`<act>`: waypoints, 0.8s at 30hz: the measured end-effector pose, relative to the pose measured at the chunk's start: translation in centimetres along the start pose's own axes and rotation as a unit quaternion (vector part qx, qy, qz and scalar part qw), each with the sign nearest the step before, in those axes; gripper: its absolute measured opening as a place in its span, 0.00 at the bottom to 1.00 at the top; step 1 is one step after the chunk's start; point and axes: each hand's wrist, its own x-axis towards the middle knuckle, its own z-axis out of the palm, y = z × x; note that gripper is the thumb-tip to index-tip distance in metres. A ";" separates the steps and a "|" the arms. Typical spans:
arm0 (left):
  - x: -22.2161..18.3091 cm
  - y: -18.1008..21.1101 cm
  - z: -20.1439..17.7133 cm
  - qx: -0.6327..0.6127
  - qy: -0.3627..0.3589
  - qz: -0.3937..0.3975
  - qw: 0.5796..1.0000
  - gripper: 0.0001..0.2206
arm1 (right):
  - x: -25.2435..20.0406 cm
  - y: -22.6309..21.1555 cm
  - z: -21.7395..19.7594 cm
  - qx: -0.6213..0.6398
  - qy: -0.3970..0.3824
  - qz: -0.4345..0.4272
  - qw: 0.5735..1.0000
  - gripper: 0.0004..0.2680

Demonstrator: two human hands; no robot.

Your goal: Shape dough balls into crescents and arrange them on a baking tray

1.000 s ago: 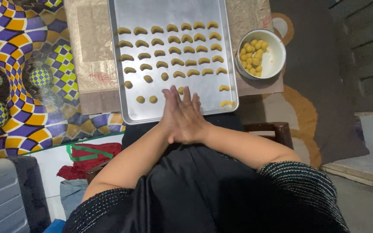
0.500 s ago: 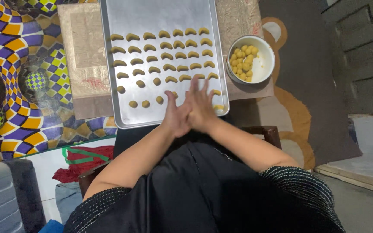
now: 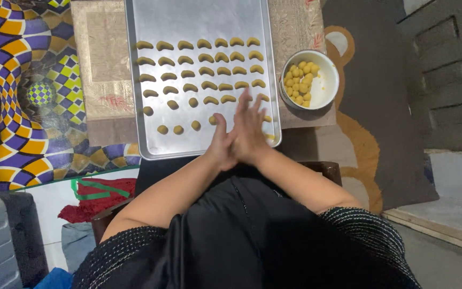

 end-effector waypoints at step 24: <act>-3.5 2.6 4.4 0.066 0.003 0.088 0.994 0.45 | -1.3 -1.8 -0.2 0.026 -0.053 -0.147 0.987 0.53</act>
